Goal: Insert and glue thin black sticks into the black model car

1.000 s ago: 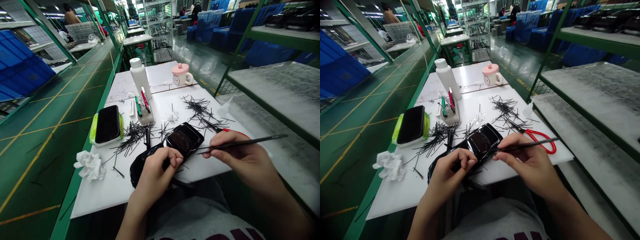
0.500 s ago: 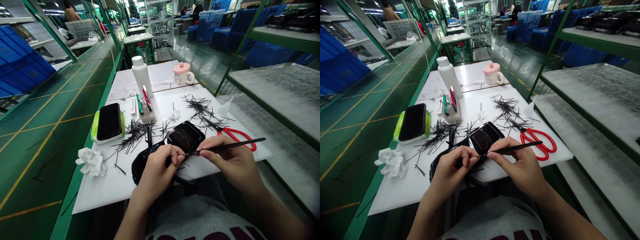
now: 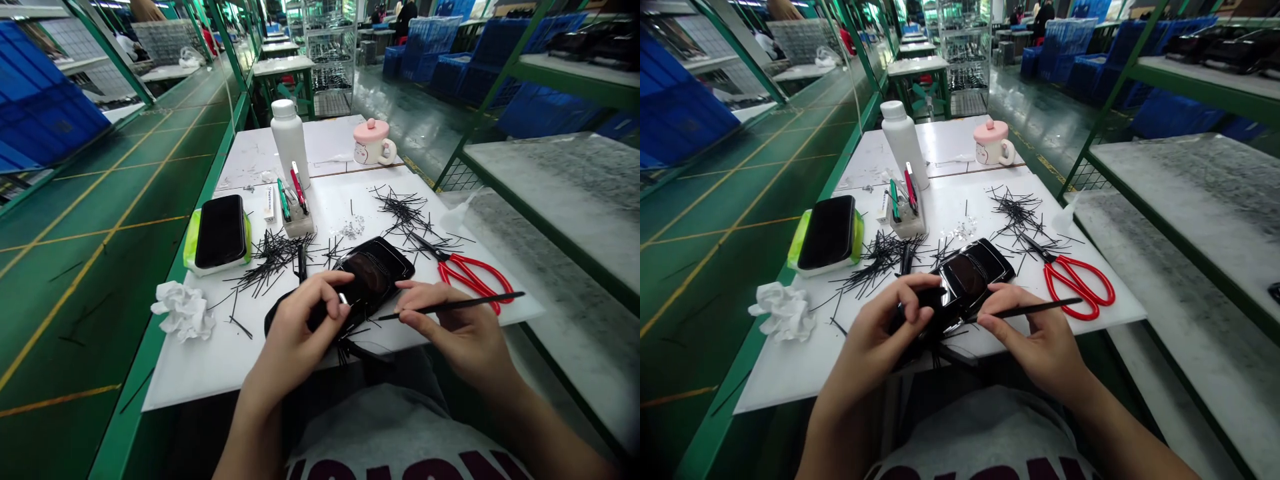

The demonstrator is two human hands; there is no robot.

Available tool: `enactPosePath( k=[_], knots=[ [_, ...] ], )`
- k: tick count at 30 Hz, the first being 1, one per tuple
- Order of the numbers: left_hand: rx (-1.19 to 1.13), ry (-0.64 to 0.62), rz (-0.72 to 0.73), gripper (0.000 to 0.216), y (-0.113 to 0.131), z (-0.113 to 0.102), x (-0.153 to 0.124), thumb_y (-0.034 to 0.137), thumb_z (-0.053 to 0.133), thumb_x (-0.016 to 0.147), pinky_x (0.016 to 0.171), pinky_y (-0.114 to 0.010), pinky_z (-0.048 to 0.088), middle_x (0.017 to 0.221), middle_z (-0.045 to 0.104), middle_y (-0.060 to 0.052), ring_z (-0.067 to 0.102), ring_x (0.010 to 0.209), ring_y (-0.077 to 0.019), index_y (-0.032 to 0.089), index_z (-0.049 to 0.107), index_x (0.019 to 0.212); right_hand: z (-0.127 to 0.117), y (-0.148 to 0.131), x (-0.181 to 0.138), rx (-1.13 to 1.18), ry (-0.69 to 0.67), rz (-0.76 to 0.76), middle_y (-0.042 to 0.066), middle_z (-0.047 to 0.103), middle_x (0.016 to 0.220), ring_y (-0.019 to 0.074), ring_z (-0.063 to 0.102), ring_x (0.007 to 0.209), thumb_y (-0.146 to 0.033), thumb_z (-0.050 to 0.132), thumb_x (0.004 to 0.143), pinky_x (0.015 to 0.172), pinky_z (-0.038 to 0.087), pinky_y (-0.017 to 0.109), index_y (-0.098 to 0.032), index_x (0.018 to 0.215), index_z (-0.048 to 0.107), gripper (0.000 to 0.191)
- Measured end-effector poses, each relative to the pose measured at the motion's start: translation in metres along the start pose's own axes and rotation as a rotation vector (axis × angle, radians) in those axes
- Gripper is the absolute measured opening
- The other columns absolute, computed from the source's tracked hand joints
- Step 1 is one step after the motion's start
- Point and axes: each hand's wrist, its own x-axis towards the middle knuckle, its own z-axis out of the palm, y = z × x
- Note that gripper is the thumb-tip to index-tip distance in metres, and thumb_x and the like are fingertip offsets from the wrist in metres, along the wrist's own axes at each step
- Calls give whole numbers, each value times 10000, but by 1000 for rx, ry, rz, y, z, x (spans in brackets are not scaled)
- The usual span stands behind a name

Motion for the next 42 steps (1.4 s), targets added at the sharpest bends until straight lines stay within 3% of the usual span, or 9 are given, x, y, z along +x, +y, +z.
enactPosePath(
  k=[5,10,17,25,42],
  knots=[
    [-60,317,-36,231,-22,-16,-4,141,580,941,1050,-334,415,1222,644,-31,585,1199,-187,221,433,782,11,17,-17,22,-46,-82,-8,722,770,167,691,741,-106,680,857,1106,451,613,-226,871,683,121],
    [-180,536,-21,246,-39,-14,-6,91,596,895,964,-323,472,1100,663,-21,652,1029,-173,218,417,786,19,27,-26,-14,-35,-124,-11,724,776,162,686,743,-63,680,831,1166,351,646,-229,884,677,174],
    [-160,469,-7,198,-41,-14,-11,78,570,915,946,-313,476,1105,654,-14,649,984,-150,216,457,830,25,33,-32,-118,41,-159,-19,722,772,164,679,710,-64,694,813,1162,355,656,-239,885,685,189],
    [-128,428,19,200,-45,-14,-13,63,551,918,931,-305,485,1107,654,-13,648,986,-148,217,452,837,28,38,-31,-142,60,-276,-30,702,793,140,679,750,19,701,780,1167,403,574,-209,954,690,287],
    [-102,433,48,219,-45,-13,-14,29,529,906,919,-303,478,1095,654,-8,659,957,-142,216,442,832,29,40,-32,-200,67,-295,-24,692,822,145,661,751,3,701,791,1143,375,674,-218,964,671,282]
  ],
)
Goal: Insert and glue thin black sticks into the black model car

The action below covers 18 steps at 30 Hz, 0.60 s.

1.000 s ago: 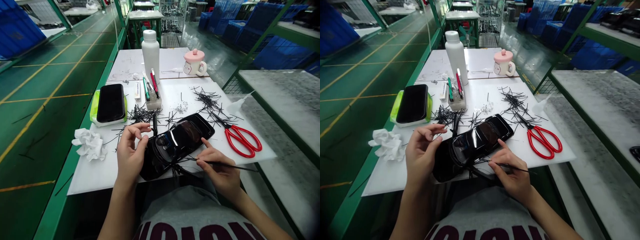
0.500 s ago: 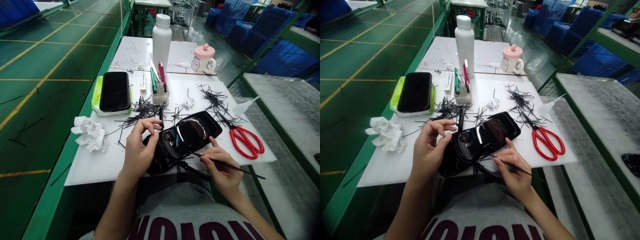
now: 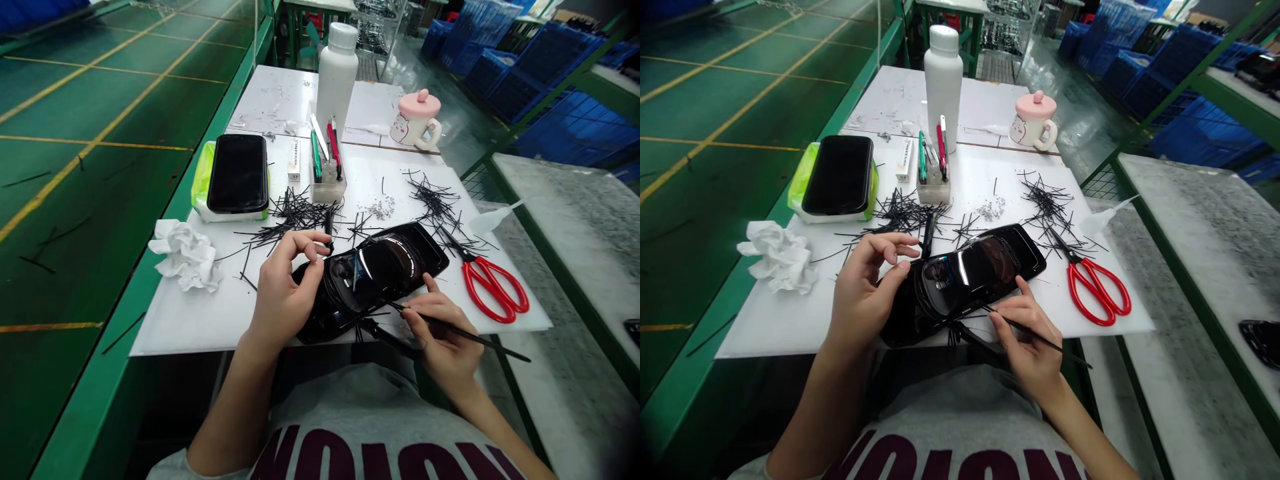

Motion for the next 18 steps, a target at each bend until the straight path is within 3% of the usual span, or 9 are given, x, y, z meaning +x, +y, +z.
enactPosePath(
  k=[18],
  knots=[
    [-12,-6,-12,222,1,0,-1,21,526,894,903,-307,482,1105,655,-9,664,952,-148,219,448,831,0,-3,2,5,41,74,-16,698,821,148,666,752,-26,678,818,1142,398,633,-208,912,668,205]
  ],
)
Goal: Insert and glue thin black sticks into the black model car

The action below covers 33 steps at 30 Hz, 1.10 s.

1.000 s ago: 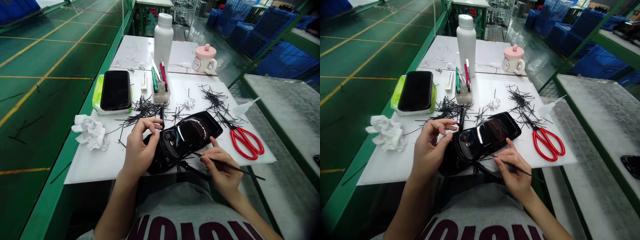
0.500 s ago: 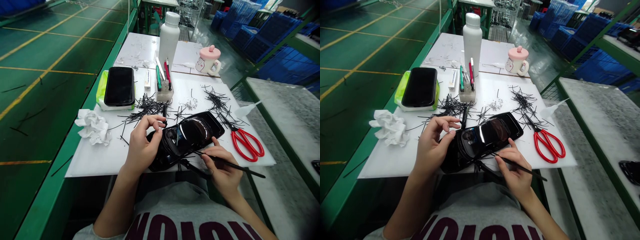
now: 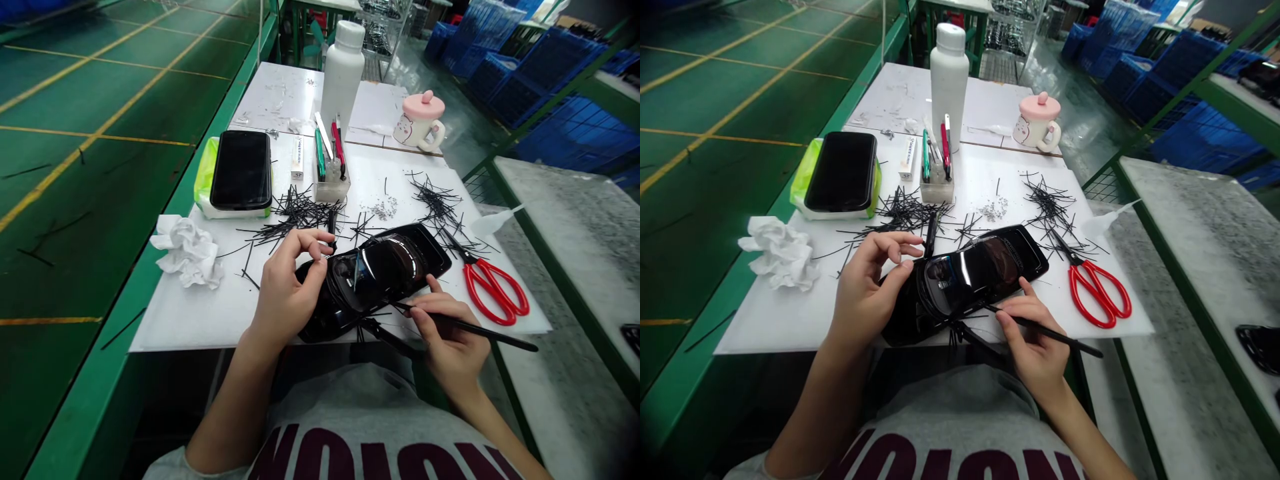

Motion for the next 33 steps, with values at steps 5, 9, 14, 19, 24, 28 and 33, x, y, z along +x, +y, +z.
enactPosePath(
  k=[5,9,14,19,24,28,33],
  knots=[
    [2,2,0,222,0,0,0,22,527,891,909,-308,478,1105,656,-8,660,956,-148,220,446,832,0,1,0,-9,5,-4,-21,701,809,152,671,749,-40,682,822,1137,394,648,-215,902,667,193],
    [-1,1,-2,214,0,0,0,29,522,896,891,-312,483,1107,654,-17,665,955,-157,220,447,835,0,0,0,-21,2,2,-22,701,805,151,674,741,-52,684,826,1131,398,652,-213,896,662,177],
    [-2,2,-12,210,0,1,0,35,524,893,899,-328,488,1104,657,-28,664,960,-170,222,448,834,0,-1,0,-5,-4,-1,-16,703,816,151,678,755,-36,681,822,1141,397,633,-209,905,669,192],
    [8,6,-18,196,1,1,1,58,529,891,876,-342,505,1105,662,-46,670,955,-187,222,444,826,-1,0,0,12,4,2,-14,709,827,152,682,763,-37,689,819,1145,395,630,-207,913,671,195],
    [15,3,-14,198,0,0,1,56,528,894,897,-345,497,1104,659,-43,670,954,-184,221,444,823,0,0,0,18,10,7,-13,702,830,147,677,774,-19,685,815,1153,386,626,-204,918,672,212],
    [11,0,-19,199,0,0,0,53,528,897,884,-333,495,1105,656,-39,669,953,-178,219,445,824,0,0,0,7,5,-2,-15,702,828,149,679,758,-28,686,815,1145,391,637,-213,917,672,211],
    [7,-1,-16,201,0,0,0,46,526,897,865,-321,492,1105,654,-34,666,961,-174,220,449,832,0,2,0,-21,8,-10,-21,704,801,157,682,727,-57,690,817,1129,412,640,-220,902,674,185]
  ],
)
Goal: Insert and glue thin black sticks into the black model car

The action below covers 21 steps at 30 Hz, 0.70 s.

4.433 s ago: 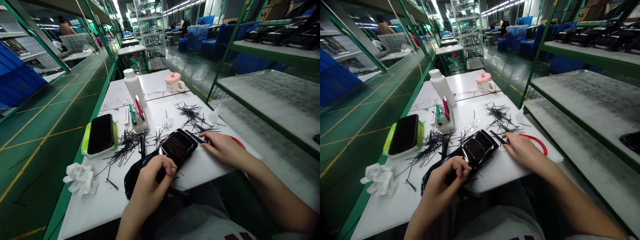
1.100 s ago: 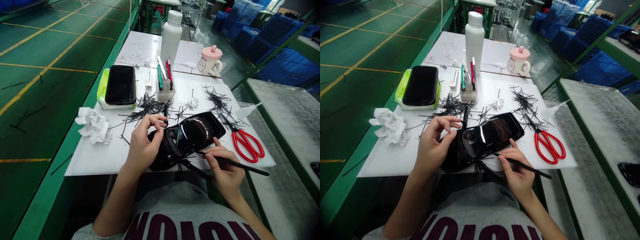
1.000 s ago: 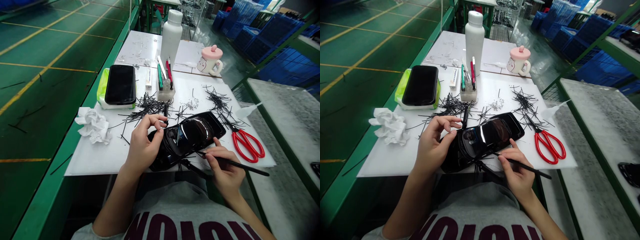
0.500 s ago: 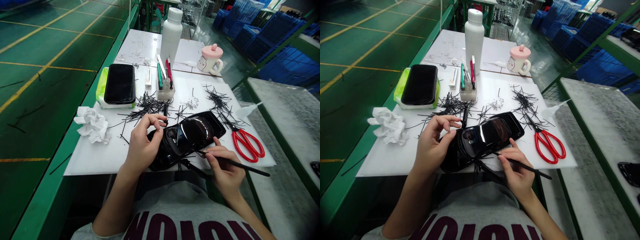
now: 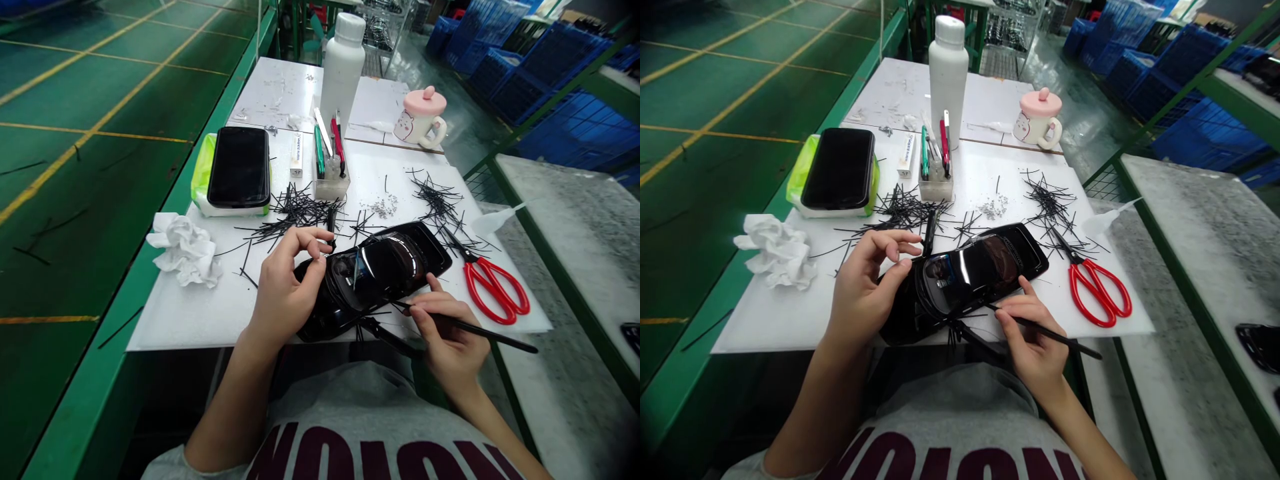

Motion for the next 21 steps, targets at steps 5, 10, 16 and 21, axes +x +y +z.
enactPosePath(
  k=[5,10,16,21],
  knots=[
    [-3,1,1,197,0,0,0,50,524,898,900,-339,489,1107,654,-38,665,961,-179,221,449,834,-1,1,0,5,-11,-16,-18,701,806,152,675,730,-47,685,817,1132,409,634,-211,904,669,186],
    [4,3,1,194,0,0,0,61,528,894,912,-357,493,1103,658,-47,667,957,-190,222,445,825,0,-2,2,-25,-25,2,-17,697,797,155,678,732,-82,677,843,1122,417,637,-215,887,658,141],
    [-1,3,6,201,0,1,0,52,524,894,904,-343,489,1102,659,-42,665,949,-179,222,443,824,1,-6,4,-49,-28,16,-13,696,799,162,687,755,-89,671,854,1121,419,630,-217,901,656,138],
    [-7,3,9,198,-1,1,1,49,524,895,914,-339,483,1107,654,-38,668,959,-174,220,447,832,1,-6,4,-50,-29,5,-22,690,787,157,691,748,-83,680,850,1109,452,592,-219,909,658,150]
  ],
)
